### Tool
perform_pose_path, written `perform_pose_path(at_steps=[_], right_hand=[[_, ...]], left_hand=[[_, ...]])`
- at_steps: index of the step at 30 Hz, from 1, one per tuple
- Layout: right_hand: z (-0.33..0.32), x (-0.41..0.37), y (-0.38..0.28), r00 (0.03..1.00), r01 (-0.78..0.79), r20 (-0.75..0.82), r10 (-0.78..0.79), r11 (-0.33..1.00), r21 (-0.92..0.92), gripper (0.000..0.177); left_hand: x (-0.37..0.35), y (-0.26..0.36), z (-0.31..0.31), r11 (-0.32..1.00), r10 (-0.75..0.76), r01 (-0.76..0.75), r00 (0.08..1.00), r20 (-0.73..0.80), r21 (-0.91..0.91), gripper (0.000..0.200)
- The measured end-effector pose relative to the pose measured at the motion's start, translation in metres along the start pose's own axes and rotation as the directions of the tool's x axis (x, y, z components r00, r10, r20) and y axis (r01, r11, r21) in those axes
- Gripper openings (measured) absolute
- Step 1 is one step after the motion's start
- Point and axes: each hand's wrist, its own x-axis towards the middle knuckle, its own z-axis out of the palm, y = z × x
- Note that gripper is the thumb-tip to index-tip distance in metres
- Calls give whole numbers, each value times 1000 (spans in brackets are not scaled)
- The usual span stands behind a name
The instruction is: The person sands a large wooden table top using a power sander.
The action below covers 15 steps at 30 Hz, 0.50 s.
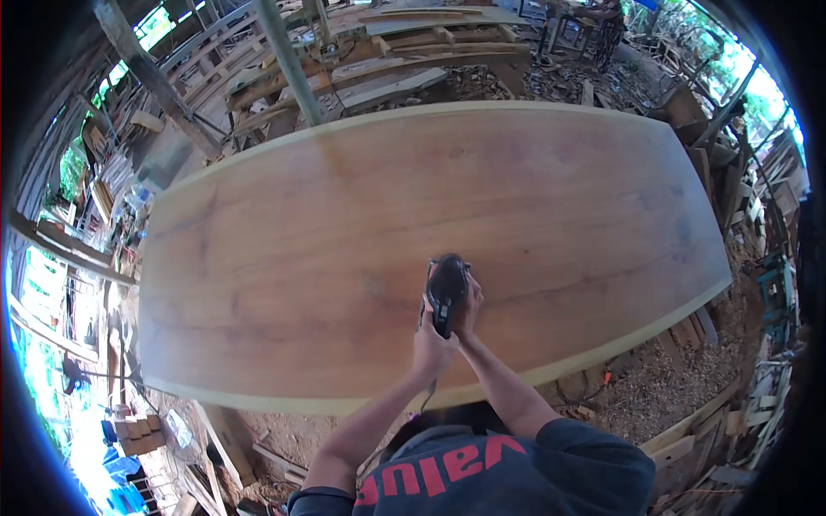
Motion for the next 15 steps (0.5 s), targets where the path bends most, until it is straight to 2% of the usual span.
perform_pose_path(at_steps=[2,5,8,10,11,13,15], right_hand=[[26,52,12,1000,11,-17,-11,1000,-3,63],[66,132,29,998,29,-60,-30,999,-22,61],[95,209,29,995,-13,-96,18,999,50,57],[127,255,45,984,-12,-178,31,994,106,52],[141,278,53,980,-12,-198,26,998,69,48],[165,321,66,978,-11,-209,13,1000,10,41],[175,355,71,985,11,-169,-17,999,-39,35]], left_hand=[[54,18,5,999,30,-32,998,-54,-29,42],[140,50,9,996,68,-71,996,-57,-50,38],[234,63,10,992,123,-124,992,-14,-28,37],[294,70,15,986,158,-158,987,-6,-46,36],[319,82,17,984,165,-165,986,-9,-61,35],[363,106,18,991,136,-136,991,14,10,33],[402,113,24,997,69,-70,997,23,28,43]])
